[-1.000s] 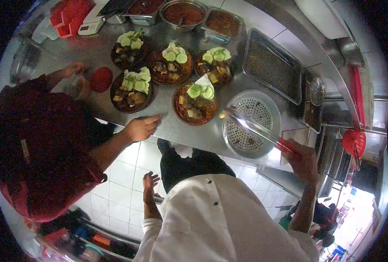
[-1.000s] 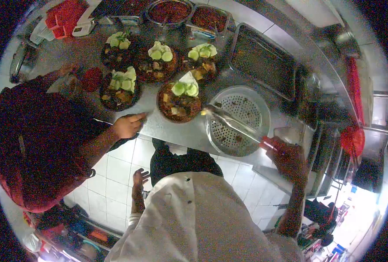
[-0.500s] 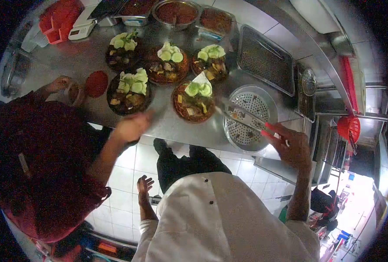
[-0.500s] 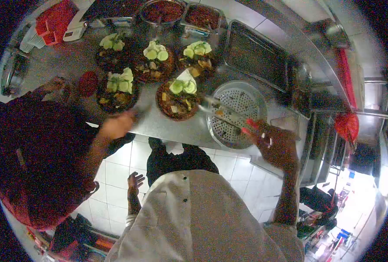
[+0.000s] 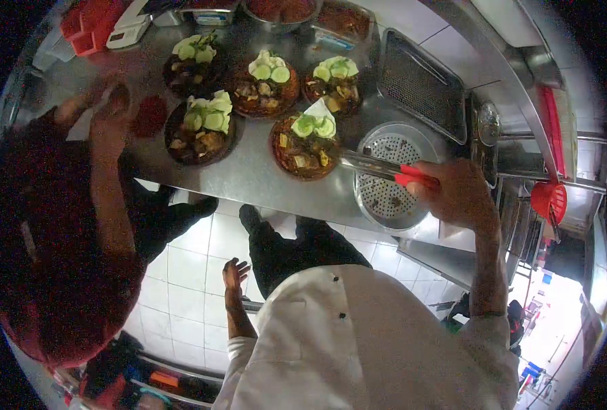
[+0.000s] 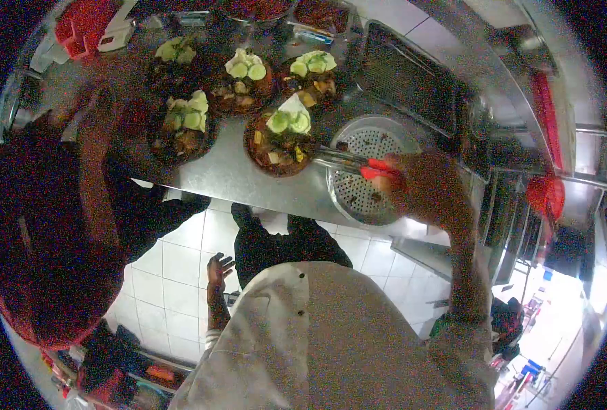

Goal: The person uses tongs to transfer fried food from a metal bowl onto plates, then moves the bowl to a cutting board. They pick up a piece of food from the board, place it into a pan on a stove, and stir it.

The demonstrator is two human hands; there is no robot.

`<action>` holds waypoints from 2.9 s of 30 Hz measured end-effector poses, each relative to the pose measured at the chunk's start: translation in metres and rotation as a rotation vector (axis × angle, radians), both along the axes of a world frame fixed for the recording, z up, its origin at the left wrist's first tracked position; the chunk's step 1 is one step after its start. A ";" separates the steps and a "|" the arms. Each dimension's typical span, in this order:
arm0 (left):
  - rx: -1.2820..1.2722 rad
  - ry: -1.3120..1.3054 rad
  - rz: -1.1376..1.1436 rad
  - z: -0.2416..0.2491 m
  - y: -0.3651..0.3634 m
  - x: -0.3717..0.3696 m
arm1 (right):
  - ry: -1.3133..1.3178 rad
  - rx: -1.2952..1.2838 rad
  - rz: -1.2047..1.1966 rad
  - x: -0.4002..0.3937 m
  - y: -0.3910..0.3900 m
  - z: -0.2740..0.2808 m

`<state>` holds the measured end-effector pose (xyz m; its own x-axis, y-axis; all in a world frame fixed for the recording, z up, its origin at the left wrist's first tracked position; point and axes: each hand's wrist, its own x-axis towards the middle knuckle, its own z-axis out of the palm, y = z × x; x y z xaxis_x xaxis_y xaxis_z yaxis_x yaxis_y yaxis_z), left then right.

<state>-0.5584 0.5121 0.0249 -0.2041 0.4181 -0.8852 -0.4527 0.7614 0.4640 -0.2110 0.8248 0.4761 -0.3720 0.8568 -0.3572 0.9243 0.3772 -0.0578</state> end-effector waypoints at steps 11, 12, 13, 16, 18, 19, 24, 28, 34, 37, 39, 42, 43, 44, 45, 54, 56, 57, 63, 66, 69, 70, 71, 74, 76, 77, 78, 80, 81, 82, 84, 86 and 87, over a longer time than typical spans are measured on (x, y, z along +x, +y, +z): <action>-0.224 -0.088 0.036 -0.016 -0.049 0.002 | -0.085 -0.195 -0.194 -0.046 0.013 0.003; -0.240 -0.096 0.037 -0.015 -0.050 0.000 | -0.092 -0.180 -0.175 -0.046 0.013 0.000; -0.237 -0.093 0.044 -0.013 -0.049 -0.003 | -0.096 -0.170 -0.172 -0.048 0.013 -0.002; -0.231 -0.081 0.065 -0.004 -0.048 -0.015 | -0.117 -0.172 -0.196 -0.057 0.011 -0.001; -0.174 -0.086 0.067 -0.013 -0.052 -0.026 | -0.140 -0.214 -0.259 -0.073 0.010 0.009; -0.153 -0.074 0.067 -0.007 -0.047 -0.030 | -0.178 -0.205 -0.247 -0.075 0.011 0.008; -0.099 -0.037 0.056 -0.007 -0.032 -0.047 | -0.119 -0.028 -0.041 -0.060 0.008 -0.012; -0.076 -0.034 0.051 -0.012 -0.027 -0.052 | -0.110 -0.027 -0.103 -0.060 0.005 -0.003; -0.099 -0.054 0.043 -0.013 -0.032 -0.046 | -0.112 -0.166 -0.306 -0.046 -0.001 0.034; -0.102 -0.060 0.029 -0.010 -0.037 -0.042 | -0.057 -0.144 -0.446 -0.014 -0.018 0.059; -0.125 -0.050 0.008 -0.010 -0.037 -0.038 | -0.033 -0.006 -0.336 0.043 -0.035 0.061; -0.131 -0.057 -0.018 -0.018 -0.042 -0.037 | 0.027 0.118 -0.459 0.079 -0.053 0.063; -0.147 -0.067 -0.027 -0.020 -0.040 -0.036 | -0.075 0.065 -0.499 0.076 -0.052 0.065; -0.163 -0.076 -0.037 -0.021 -0.039 -0.036 | -0.176 0.010 -0.539 0.065 -0.049 0.067; -0.134 -0.080 -0.057 -0.013 -0.034 -0.035 | -0.275 -0.047 -0.574 0.062 -0.047 0.068; -0.016 0.072 -0.146 0.030 0.019 -0.013 | 0.160 0.015 -0.420 0.087 -0.046 -0.005; 0.012 0.073 -0.128 0.035 0.019 -0.006 | 0.174 0.085 -0.342 0.094 -0.046 -0.019; 0.004 0.076 -0.120 0.034 0.021 -0.001 | 0.158 0.109 -0.319 0.096 -0.048 -0.023; -0.100 0.052 -0.067 0.024 0.005 0.034 | 0.209 0.008 -0.401 0.099 -0.055 -0.028; -0.190 0.000 -0.059 0.006 -0.007 0.045 | 0.260 -0.038 -0.479 0.102 -0.057 -0.028; -0.088 0.001 -0.111 0.017 -0.015 0.053 | 0.275 -0.061 -0.492 0.108 -0.059 -0.023; -0.024 -0.024 -0.109 0.022 -0.016 0.053 | 0.275 -0.065 -0.476 0.110 -0.057 -0.022; -0.103 0.045 -0.095 0.023 -0.012 0.056 | 0.214 -0.074 -0.455 0.115 -0.056 -0.021; -0.049 0.089 -0.095 0.026 -0.004 0.047 | 0.139 -0.097 -0.458 0.114 -0.049 -0.014; -0.150 0.076 -0.065 0.024 0.012 0.037 | 0.230 -0.102 -0.547 0.099 -0.041 0.002; -0.147 0.073 -0.048 0.025 0.017 0.032 | 0.297 -0.019 -0.476 0.106 -0.039 -0.010; -0.143 0.071 -0.033 0.026 0.021 0.028 | 0.302 -0.033 -0.457 0.102 -0.035 -0.009; -0.118 0.069 -0.016 0.029 0.028 0.020 | 0.309 -0.057 -0.420 0.091 -0.017 -0.007; -0.120 0.067 -0.002 0.029 0.031 0.016 | 0.311 0.021 -0.287 0.086 -0.009 -0.012; -0.122 0.064 0.012 0.028 0.033 0.012 | 0.351 -0.001 -0.335 0.073 0.000 -0.011; -0.113 0.057 0.026 0.025 0.031 0.006 | 0.430 -0.049 -0.432 0.034 0.016 -0.008; -0.114 0.034 0.044 0.022 0.024 0.001 | 0.586 -0.033 -0.308 0.007 0.036 -0.023; -0.114 0.042 0.052 0.020 0.021 -0.001 | 0.663 -0.026 -0.246 -0.005 0.047 -0.033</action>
